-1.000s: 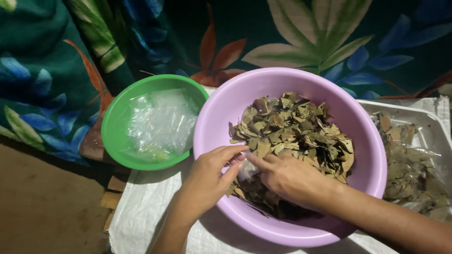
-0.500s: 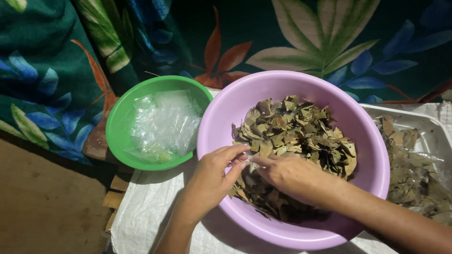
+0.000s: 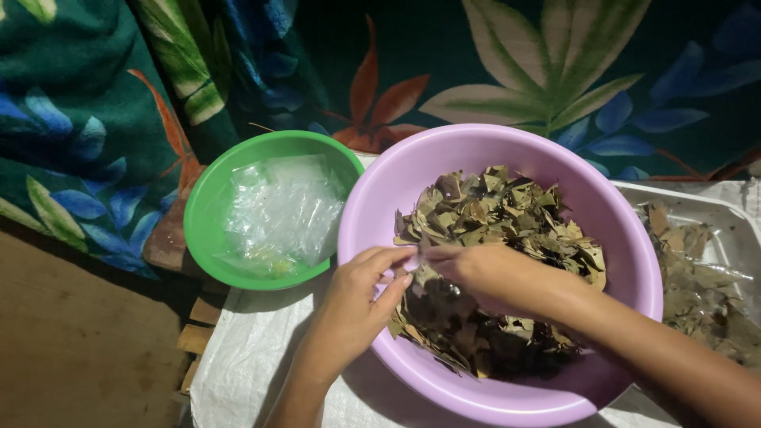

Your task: Package dried leaves into small plastic bags from a large bowl

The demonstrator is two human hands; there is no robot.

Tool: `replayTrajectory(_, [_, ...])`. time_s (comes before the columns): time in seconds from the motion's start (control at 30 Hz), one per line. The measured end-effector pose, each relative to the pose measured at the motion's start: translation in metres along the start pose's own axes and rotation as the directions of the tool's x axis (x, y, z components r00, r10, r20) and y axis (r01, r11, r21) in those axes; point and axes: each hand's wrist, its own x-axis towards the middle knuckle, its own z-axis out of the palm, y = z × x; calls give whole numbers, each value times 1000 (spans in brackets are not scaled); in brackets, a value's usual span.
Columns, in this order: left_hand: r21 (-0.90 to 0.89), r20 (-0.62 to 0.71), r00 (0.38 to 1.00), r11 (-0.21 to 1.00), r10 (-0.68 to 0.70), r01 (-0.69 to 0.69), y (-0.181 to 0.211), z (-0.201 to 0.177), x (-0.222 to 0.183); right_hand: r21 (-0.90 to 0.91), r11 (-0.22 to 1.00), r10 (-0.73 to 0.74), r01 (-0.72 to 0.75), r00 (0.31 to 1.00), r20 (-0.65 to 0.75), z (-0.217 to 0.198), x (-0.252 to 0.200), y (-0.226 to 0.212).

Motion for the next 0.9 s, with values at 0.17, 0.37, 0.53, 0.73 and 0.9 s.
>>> replayTrajectory(0.17, [18, 126, 990, 998, -65, 63, 10, 4, 4, 337, 940, 66, -56, 998, -18, -60, -61, -40])
replayTrajectory(0.37, [-268, 106, 982, 946, -158, 182, 19, 29, -5, 490, 868, 247, -82, 927, -283, -62, -116, -50])
replayTrajectory(0.53, [-403, 107, 972, 885, -209, 235, 31, 34, -12, 514, 845, 481, -147, 627, -612, -50, -136, -71])
replayTrajectory(0.73, [-384, 59, 991, 913, -121, 135, 32, 43, -12, 671, 740, 585, 40, 453, -672, -38, -117, -91])
replayTrajectory(0.9, [-287, 8, 997, 955, -78, 77, 33, 47, -12, 703, 673, 599, 231, 388, -701, -30, -106, -91])
